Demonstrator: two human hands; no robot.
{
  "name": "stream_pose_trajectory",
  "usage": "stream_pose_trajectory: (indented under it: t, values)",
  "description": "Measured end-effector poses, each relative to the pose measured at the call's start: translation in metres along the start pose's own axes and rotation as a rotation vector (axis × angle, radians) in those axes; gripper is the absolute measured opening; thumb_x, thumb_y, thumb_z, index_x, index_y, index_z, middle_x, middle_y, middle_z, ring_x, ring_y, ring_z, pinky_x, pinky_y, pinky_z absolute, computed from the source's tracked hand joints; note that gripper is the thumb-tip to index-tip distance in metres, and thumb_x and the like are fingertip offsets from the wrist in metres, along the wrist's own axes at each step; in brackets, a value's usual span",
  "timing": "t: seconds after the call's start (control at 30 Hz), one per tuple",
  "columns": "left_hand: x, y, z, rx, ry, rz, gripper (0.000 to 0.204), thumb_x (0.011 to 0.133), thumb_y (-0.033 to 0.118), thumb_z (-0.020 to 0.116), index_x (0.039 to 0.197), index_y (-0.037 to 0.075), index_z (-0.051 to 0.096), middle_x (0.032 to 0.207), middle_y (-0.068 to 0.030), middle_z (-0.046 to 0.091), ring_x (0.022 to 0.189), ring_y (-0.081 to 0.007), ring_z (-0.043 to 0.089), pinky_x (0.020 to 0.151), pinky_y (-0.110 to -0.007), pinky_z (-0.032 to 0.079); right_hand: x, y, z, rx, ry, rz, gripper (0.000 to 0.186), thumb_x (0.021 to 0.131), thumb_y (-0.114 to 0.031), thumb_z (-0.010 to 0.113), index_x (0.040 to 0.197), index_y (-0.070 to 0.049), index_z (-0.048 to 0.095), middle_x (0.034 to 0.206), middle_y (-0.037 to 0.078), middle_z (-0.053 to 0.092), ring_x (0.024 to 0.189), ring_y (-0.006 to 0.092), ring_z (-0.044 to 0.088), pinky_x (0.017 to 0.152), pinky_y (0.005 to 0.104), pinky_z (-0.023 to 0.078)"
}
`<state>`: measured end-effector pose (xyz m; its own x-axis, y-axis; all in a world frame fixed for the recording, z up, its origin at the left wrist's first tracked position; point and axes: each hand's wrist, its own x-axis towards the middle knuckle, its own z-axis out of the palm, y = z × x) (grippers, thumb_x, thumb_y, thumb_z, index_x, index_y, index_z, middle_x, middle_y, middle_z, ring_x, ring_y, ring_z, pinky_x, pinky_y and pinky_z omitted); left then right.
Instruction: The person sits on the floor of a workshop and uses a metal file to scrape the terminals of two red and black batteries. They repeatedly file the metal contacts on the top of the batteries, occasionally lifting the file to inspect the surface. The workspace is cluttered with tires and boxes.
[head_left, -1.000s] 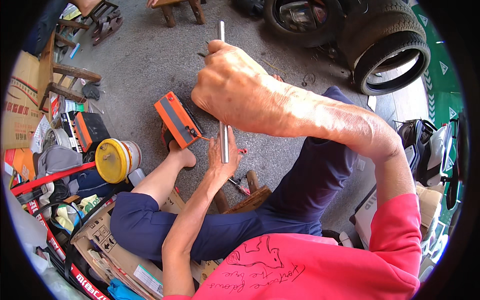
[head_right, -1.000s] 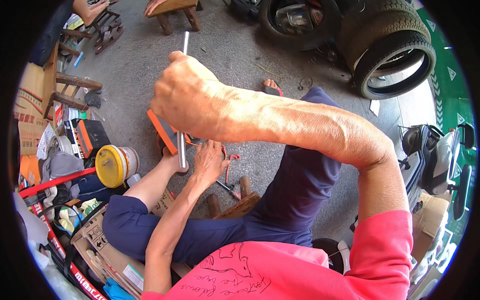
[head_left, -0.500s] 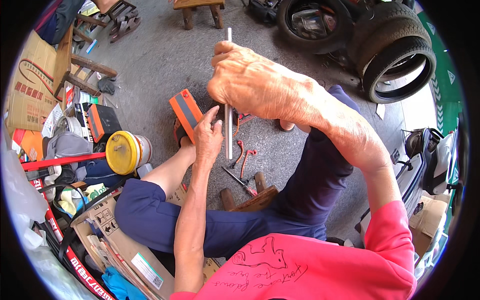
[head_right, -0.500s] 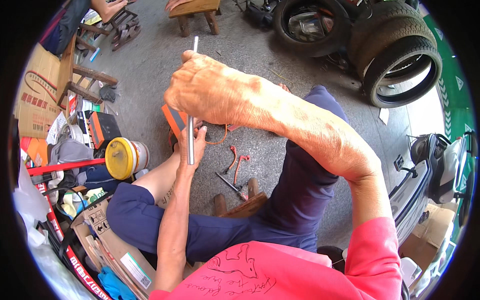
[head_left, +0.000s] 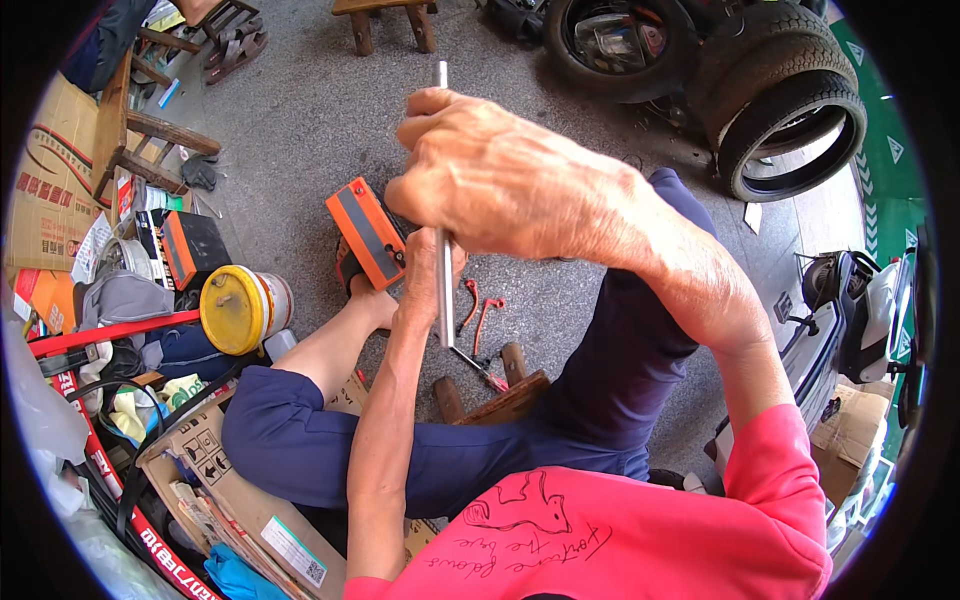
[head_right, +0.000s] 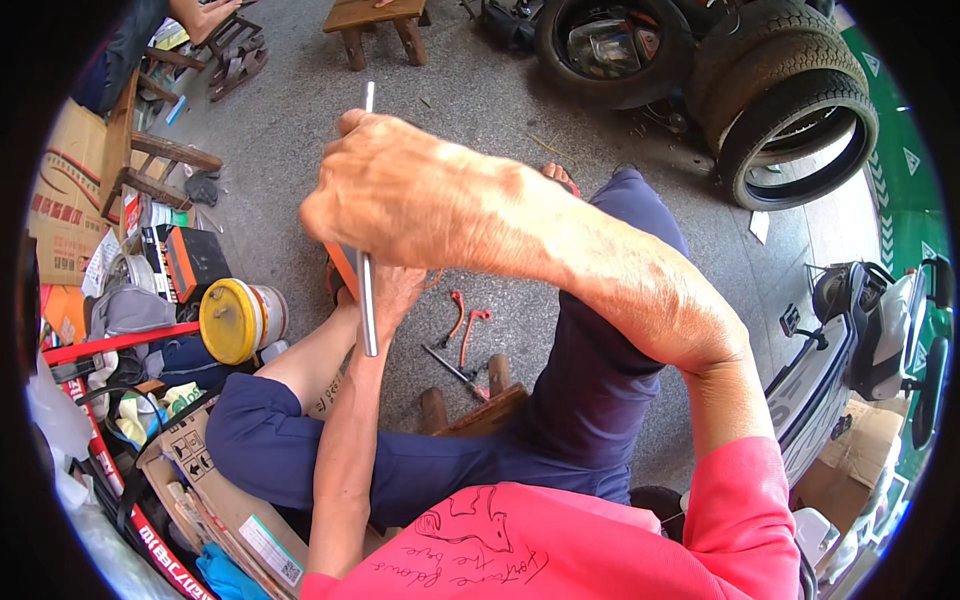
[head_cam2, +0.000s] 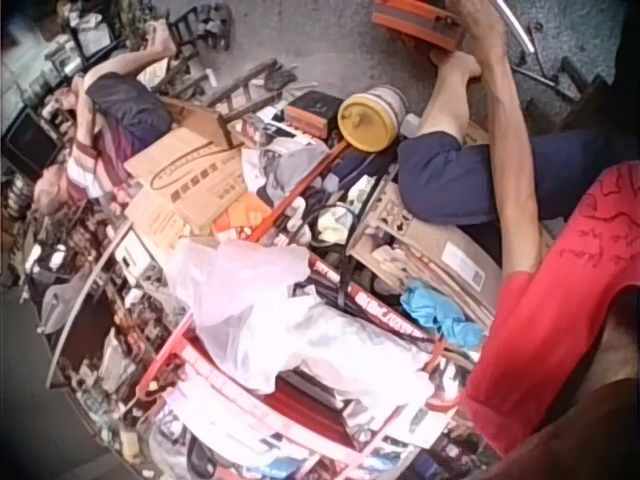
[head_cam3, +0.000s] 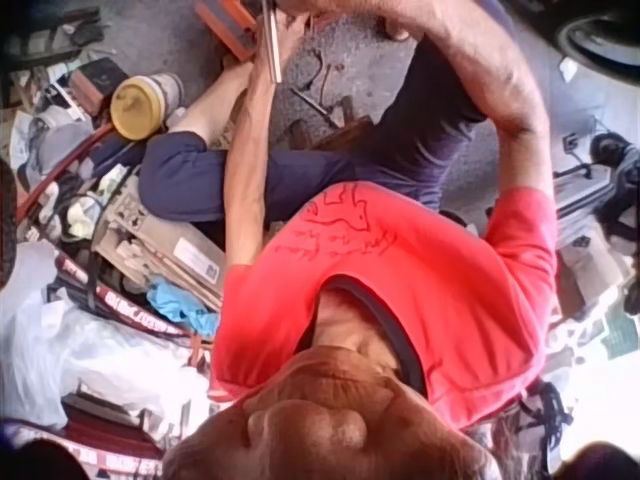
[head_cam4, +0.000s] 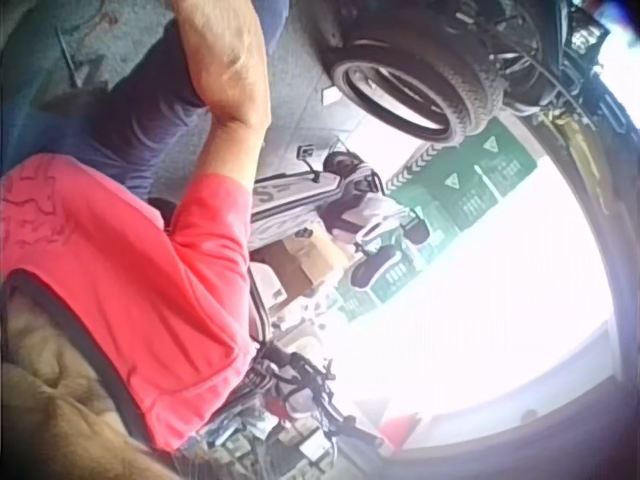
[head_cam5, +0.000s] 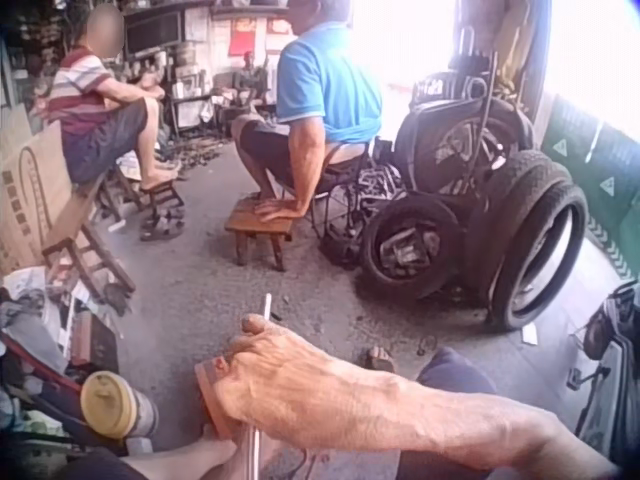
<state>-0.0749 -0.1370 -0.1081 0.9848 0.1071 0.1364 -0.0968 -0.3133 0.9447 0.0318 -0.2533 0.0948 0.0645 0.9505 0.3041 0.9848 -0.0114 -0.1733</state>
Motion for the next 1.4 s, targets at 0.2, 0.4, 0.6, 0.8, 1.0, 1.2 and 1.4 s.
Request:
stream_pose_trajectory:
  t: [0.2,0.4,0.6,0.8,1.0,1.2,1.4]
  values:
    - [0.003,0.012,0.021,0.091,0.134,-0.030,0.009,0.090,0.001,0.058,0.082,-0.003,0.059,0.070,-0.0109,0.058,0.062,-0.0168,0.059,0.055,-0.033,0.043,-0.010,0.008,-0.003,0.032,-0.019,0.049,0.022,0.053,-0.016,0.072,0.063,-0.003,0.057,0.059,0.009,0.054,0.075,0.0288,0.055,0.083,0.0389,0.043]
    - [-0.008,-0.014,0.021,0.262,0.231,0.139,0.015,0.091,0.008,0.060,0.080,-0.001,0.062,0.062,-0.0163,0.058,0.055,-0.0249,0.061,0.051,-0.035,0.043,-0.005,0.006,0.001,-0.008,-0.002,-0.001,0.026,0.062,-0.023,0.074,0.066,-0.004,0.058,0.069,0.009,0.058,0.082,0.0278,0.055,0.090,0.0400,0.040]
    - [0.008,0.035,0.020,0.094,0.213,-0.186,0.024,0.096,0.021,0.061,0.092,-0.003,0.067,0.063,-0.0036,0.058,0.058,-0.0073,0.048,0.052,-0.028,0.040,0.001,0.004,0.026,-0.407,0.229,0.241,0.035,0.075,-0.042,0.070,0.078,-0.008,0.070,0.100,0.008,0.060,0.108,0.0226,0.052,0.091,0.0400,0.038]
    - [0.005,0.043,-0.003,-0.054,0.217,-0.041,0.023,0.093,0.015,0.063,0.084,-0.006,0.064,0.063,-0.0028,0.058,0.063,-0.0061,0.050,0.059,-0.029,0.042,0.023,-0.004,0.019,-0.459,0.535,0.043,0.037,0.079,-0.048,0.065,0.070,-0.013,0.069,0.066,0.000,0.060,0.084,0.0183,0.057,0.092,0.0459,0.036]
    - [-0.004,0.048,-0.043,-0.106,0.109,-0.254,0.019,0.090,0.010,0.067,0.105,-0.001,0.070,0.080,0.0052,0.062,0.073,-0.0012,0.050,0.067,-0.019,0.043,0.027,-0.004,0.022,-0.371,0.397,0.148,0.032,0.078,-0.044,0.068,0.064,-0.015,0.065,0.052,0.002,0.060,0.052,0.0192,0.059,0.073,0.0384,0.038]
    - [-0.012,0.037,-0.070,-0.121,0.075,-0.327,0.021,0.090,0.011,0.067,0.106,-0.003,0.070,0.087,-0.0007,0.068,0.080,-0.0061,0.057,0.074,-0.024,0.047,0.043,-0.010,0.043,-0.349,0.440,0.131,0.043,0.081,-0.044,0.068,0.057,-0.011,0.057,0.047,0.004,0.055,0.050,0.0200,0.057,0.068,0.0359,0.038]
    - [-0.016,0.035,-0.077,-0.090,0.070,-0.353,0.021,0.091,0.012,0.068,0.107,-0.001,0.071,0.091,-0.0009,0.069,0.084,-0.0073,0.058,0.077,-0.025,0.047,0.053,-0.016,0.053,-0.330,0.417,0.130,0.041,0.082,-0.044,0.068,0.058,-0.012,0.059,0.047,0.004,0.056,0.050,0.0194,0.059,0.068,0.0363,0.037]
